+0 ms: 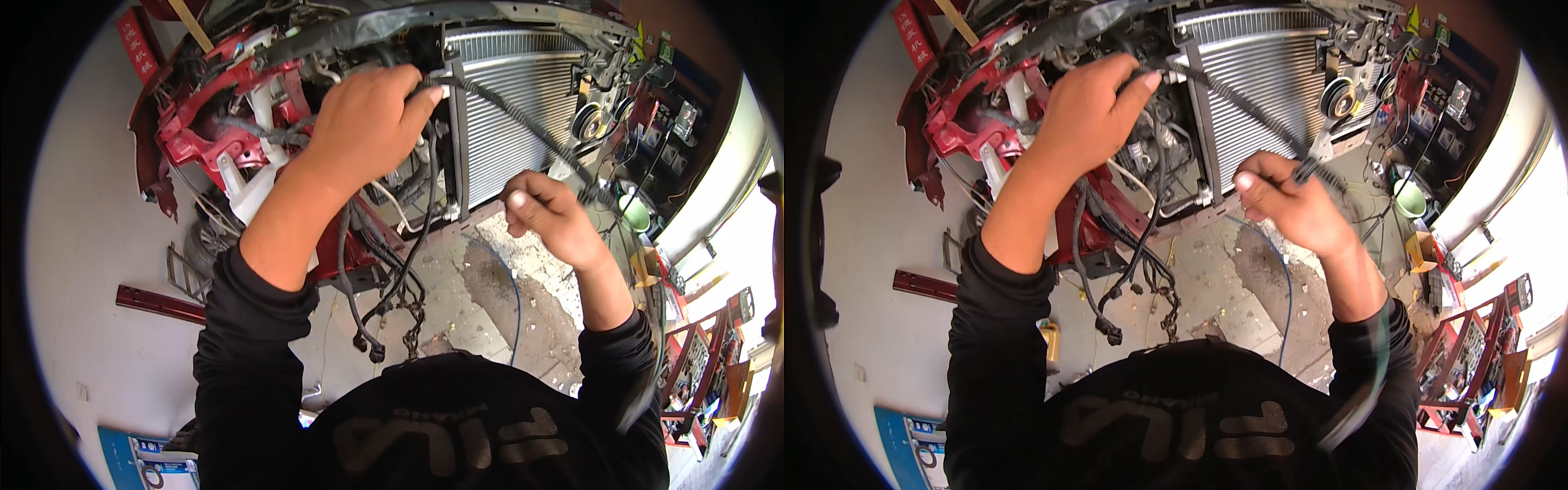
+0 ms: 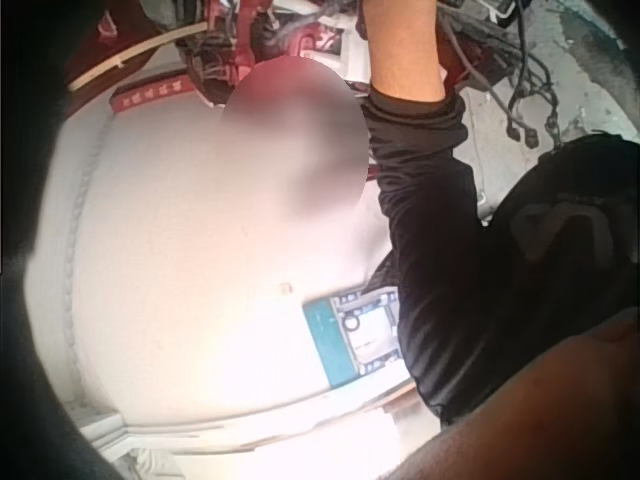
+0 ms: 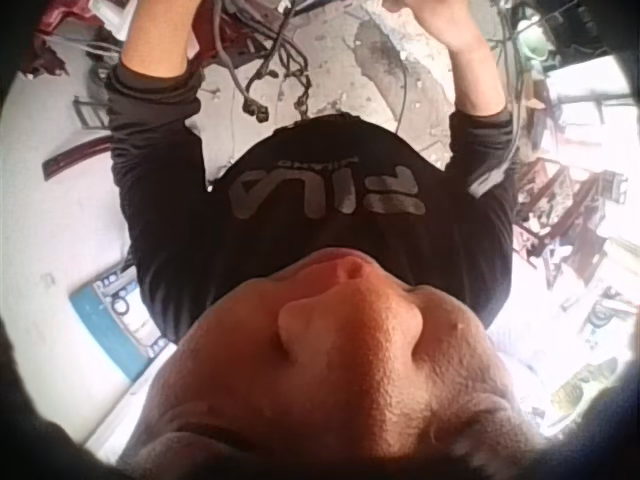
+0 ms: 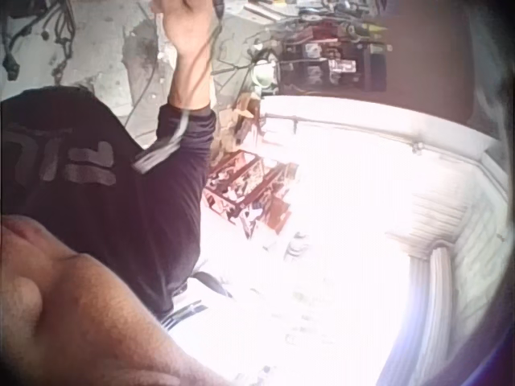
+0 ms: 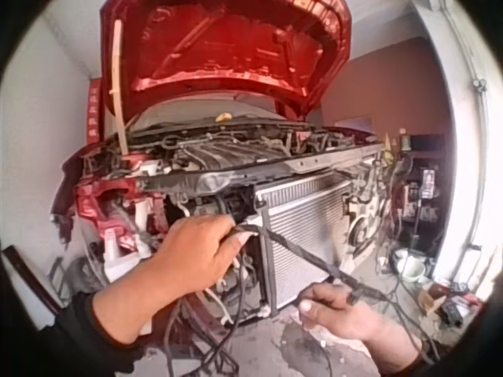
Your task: The person walks through a garage and approaches a red car with its hood open. They handle a small circular car part and a black tool, then manipulate several wires and hoses near the radiator and engine bay. The person continues to adjust and connect components within the engine compartment.
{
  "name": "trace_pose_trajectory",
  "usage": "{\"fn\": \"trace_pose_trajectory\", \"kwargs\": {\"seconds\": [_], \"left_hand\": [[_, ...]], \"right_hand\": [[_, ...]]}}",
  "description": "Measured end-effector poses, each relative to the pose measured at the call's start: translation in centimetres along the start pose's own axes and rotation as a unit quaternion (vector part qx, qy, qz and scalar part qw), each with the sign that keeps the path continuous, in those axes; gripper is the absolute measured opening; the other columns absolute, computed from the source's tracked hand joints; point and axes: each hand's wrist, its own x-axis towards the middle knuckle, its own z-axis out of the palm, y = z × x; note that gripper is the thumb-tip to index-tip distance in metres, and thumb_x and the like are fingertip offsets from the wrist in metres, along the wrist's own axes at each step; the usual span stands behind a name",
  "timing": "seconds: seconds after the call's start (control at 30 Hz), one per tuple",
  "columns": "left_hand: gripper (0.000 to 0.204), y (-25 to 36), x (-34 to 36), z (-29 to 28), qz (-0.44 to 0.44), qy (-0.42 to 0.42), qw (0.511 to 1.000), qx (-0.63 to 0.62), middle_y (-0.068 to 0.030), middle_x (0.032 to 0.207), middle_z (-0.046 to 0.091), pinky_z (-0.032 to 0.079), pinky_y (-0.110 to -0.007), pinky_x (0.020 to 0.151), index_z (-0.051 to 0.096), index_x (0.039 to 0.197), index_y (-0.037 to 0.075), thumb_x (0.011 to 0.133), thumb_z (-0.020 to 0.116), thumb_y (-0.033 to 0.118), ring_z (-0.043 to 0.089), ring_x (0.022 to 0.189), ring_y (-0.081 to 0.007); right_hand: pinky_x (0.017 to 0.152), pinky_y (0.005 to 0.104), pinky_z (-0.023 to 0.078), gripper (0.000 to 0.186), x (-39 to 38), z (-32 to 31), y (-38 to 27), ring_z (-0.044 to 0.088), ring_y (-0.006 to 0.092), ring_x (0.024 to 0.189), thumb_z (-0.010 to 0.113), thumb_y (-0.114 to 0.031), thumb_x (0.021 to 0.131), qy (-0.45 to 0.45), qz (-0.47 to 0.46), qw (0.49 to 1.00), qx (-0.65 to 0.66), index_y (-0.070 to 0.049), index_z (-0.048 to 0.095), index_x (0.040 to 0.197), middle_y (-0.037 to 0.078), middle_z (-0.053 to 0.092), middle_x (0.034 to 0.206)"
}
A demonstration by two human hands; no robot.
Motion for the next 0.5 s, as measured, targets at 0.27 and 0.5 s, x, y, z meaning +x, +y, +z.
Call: {"fn": "trace_pose_trajectory", "kwargs": {"seconds": [0.27,0.5], "left_hand": [[0.036,-1.1,0.7,1.5,-0.009,0.042,0.998,0.039,-0.0227,0.085,0.070,0.051,-0.055,0.072,0.068,0.099,0.000,0.106,0.067,0.036,0.068,0.084,-0.0481],[0.034,-1.2,1.1,1.6,-0.008,0.061,0.997,0.049,-0.0179,0.083,0.072,0.056,-0.055,0.071,0.066,0.090,0.003,0.104,0.069,0.035,0.071,0.080,-0.0435]], "right_hand": [[0.071,0.0293,0.058,0.064,-3.0,0.4,3.5,0.069,0.0167,0.080,0.067,-0.040,0.109,0.053,0.025,0.973,0.225,0.002,0.049,0.153,0.011,0.068,0.108],[0.071,0.0305,0.056,0.091,-3.3,0.2,3.2,0.065,0.0179,0.082,0.071,-0.038,0.106,0.251,-0.046,0.948,0.190,-0.002,0.019,0.172,0.014,0.061,0.133]]}}
